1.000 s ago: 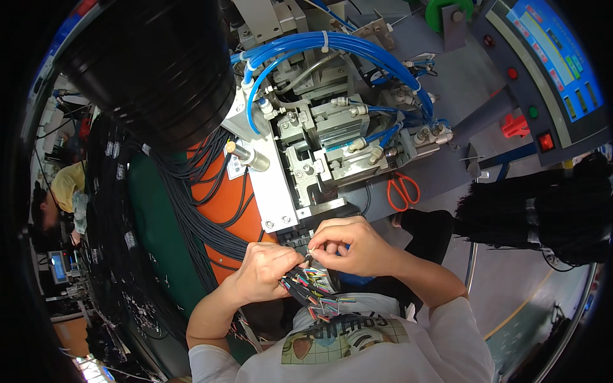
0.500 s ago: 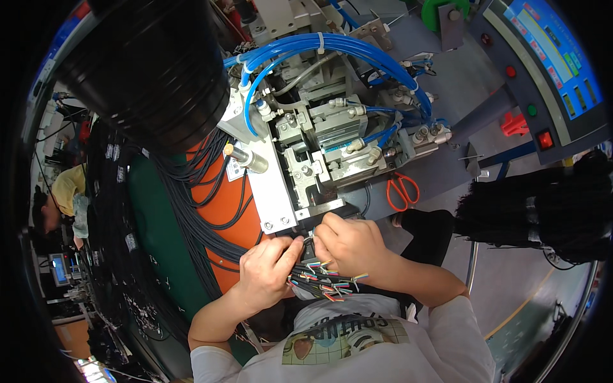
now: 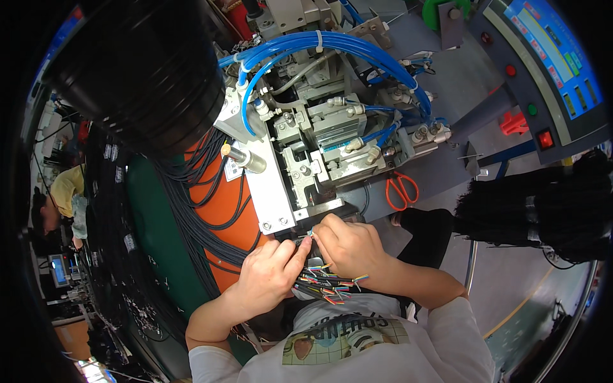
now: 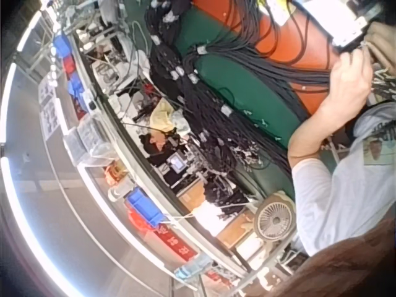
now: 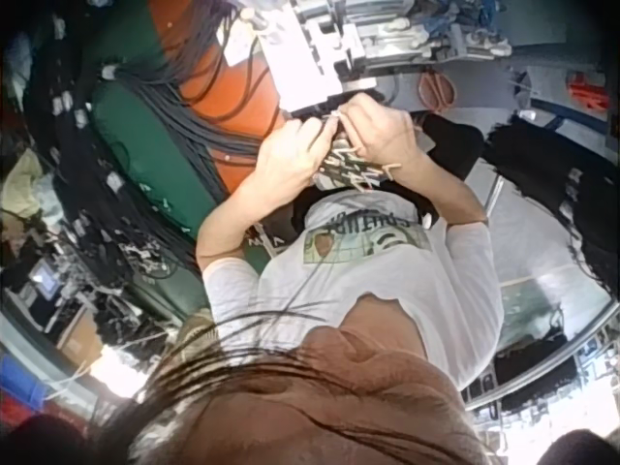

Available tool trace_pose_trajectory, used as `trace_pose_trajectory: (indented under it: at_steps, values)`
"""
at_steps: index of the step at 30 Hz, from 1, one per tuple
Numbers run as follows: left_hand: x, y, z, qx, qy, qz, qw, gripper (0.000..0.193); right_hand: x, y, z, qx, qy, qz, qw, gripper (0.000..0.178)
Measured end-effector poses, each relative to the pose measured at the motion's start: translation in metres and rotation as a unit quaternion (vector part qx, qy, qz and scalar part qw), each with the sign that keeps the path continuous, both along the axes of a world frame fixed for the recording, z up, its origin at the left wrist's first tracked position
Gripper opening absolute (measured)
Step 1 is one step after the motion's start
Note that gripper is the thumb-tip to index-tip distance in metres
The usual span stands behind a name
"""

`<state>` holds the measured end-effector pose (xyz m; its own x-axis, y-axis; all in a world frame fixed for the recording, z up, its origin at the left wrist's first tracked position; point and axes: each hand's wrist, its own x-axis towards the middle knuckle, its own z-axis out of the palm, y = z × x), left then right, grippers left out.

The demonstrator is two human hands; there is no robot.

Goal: The person processes wire harnesses by selecting individual wire ends from a bundle by hand and inserting them one at a time into a machine.

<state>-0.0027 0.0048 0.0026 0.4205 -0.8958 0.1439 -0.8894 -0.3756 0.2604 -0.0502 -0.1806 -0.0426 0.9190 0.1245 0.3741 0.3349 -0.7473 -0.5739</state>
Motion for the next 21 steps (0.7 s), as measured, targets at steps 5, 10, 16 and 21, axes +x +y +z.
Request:
trace_pose_trajectory:
  at_steps: [5,10,16,21]
  values:
    - [0.0,-0.006,0.002,0.057,-0.017,-0.002,0.998,0.054,0.002,-0.002,0.006,-0.057,-0.008,0.008,0.998,0.011]
    - [0.004,-0.006,0.003,0.06,-0.002,0.0,0.998,0.053,0.004,-0.007,-0.005,0.022,-0.009,0.012,1.0,0.014]
    - [0.006,0.002,-0.005,-0.027,0.036,0.039,0.998,0.056,0.007,-0.009,-0.005,0.066,0.023,0.019,0.997,0.013]
    - [0.002,0.028,-0.005,-0.059,0.032,0.106,0.992,0.043,0.007,-0.009,-0.009,0.189,0.143,-0.004,0.972,0.009]
